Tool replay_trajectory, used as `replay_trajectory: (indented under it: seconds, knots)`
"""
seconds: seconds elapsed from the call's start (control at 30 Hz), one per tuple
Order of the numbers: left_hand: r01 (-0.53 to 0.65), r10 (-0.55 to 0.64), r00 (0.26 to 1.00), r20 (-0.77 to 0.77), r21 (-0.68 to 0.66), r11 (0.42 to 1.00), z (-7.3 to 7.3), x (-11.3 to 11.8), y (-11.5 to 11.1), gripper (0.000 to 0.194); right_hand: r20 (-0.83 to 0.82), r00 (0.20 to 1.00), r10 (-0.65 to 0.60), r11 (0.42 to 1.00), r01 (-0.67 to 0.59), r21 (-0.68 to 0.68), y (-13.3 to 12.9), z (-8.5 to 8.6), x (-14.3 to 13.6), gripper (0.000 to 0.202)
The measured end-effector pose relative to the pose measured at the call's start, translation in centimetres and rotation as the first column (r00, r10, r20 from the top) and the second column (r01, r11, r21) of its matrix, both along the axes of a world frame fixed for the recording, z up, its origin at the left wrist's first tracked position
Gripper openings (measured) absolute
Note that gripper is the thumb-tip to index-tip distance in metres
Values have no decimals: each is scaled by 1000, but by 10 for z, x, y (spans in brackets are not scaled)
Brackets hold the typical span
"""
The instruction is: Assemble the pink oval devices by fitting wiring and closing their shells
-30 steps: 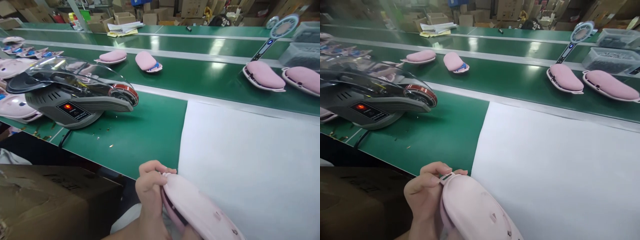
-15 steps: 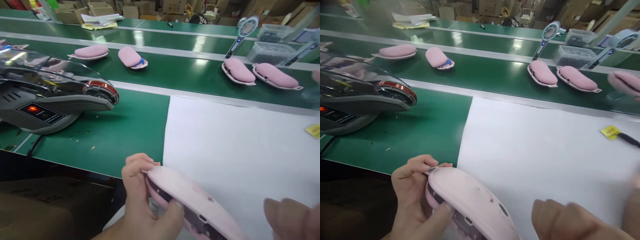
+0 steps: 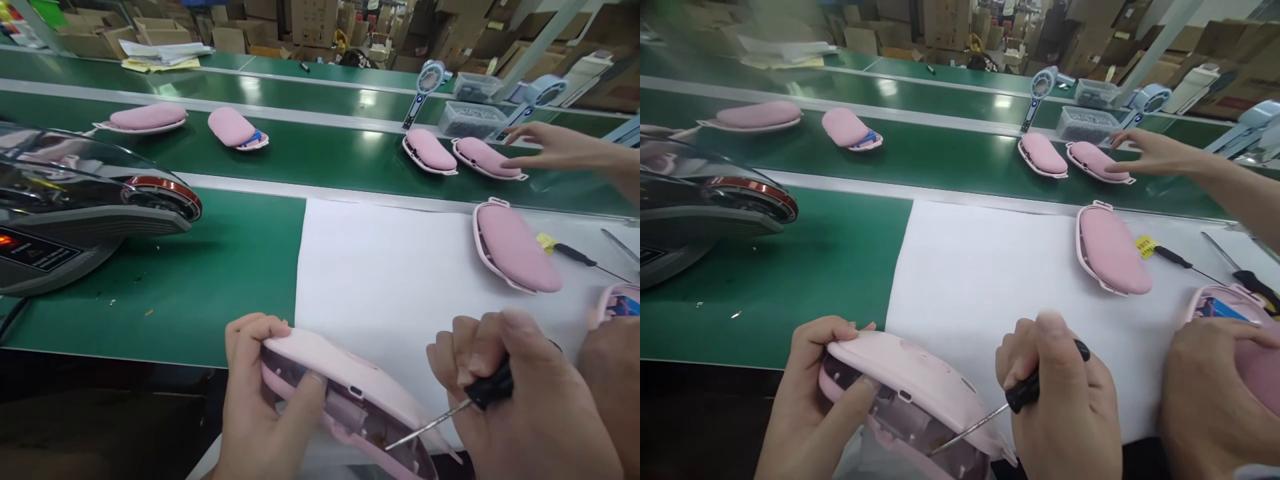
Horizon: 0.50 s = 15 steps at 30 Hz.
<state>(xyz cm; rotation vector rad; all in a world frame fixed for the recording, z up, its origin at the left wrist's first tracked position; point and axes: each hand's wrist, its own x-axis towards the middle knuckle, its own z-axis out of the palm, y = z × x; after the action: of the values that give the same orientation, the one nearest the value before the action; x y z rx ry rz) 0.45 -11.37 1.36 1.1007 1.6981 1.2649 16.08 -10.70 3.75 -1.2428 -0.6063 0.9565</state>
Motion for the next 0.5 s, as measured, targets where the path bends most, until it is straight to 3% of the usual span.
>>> replay_trajectory:
  seconds: [0.27,0.4,0.5]
  knots:
    - [-13,15,998,63,-37,999,4,0,4,25,90,992,91,993,-84,-78,6,-4,9,46]
    - [44,-43,998,53,-33,998,0,-6,5,28,152,977,148,985,-132,-109,2,-11,8,48]
    - [82,-82,997,15,-36,996,-4,-12,5,29,193,974,119,992,-107,-74,1,-6,7,48]
